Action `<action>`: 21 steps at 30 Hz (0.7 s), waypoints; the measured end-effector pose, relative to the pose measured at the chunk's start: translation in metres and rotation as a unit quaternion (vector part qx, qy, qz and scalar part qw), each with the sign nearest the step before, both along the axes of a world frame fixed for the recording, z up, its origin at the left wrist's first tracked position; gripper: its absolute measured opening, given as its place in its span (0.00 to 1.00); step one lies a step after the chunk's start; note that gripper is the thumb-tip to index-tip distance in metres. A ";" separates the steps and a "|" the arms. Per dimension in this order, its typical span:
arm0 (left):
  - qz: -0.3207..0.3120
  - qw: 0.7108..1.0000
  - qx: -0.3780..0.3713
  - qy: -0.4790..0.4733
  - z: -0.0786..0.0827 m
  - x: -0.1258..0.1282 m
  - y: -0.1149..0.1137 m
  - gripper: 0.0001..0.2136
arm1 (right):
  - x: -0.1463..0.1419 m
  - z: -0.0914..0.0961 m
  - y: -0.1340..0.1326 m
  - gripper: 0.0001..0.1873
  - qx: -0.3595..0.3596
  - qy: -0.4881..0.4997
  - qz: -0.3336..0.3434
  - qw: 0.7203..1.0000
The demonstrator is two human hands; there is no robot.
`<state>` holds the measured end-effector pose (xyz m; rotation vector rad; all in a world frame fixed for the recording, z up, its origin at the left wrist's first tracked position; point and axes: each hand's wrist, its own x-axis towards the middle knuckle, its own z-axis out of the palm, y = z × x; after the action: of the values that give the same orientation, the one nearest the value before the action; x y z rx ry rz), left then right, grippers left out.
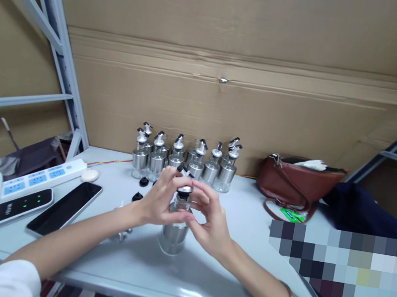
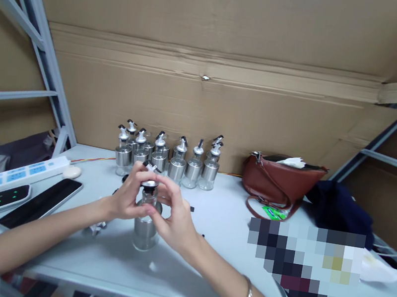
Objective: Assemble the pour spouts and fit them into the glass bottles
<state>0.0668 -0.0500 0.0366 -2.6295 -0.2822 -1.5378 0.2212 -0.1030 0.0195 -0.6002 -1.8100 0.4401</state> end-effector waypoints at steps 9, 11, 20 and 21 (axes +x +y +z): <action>-0.081 0.993 -0.010 -0.082 -0.012 0.005 0.002 0.25 | -0.001 -0.005 -0.002 0.26 0.046 -0.008 -0.020 0.999; -0.097 0.992 -0.017 -0.083 -0.017 0.006 0.001 0.30 | -0.001 -0.004 -0.004 0.26 0.056 -0.005 -0.028 0.998; -0.189 0.967 -0.162 -0.051 -0.042 0.014 -0.012 0.51 | 0.001 -0.006 -0.002 0.25 0.103 -0.009 -0.052 0.993; -0.204 0.963 -0.170 -0.038 -0.042 0.013 -0.011 0.52 | 0.001 -0.007 -0.002 0.25 0.112 -0.015 -0.058 0.992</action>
<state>0.0802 -0.0612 -0.0051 -3.0464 -0.0023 -1.8603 0.2224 -0.1048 0.0126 -0.5528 -1.8119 0.1474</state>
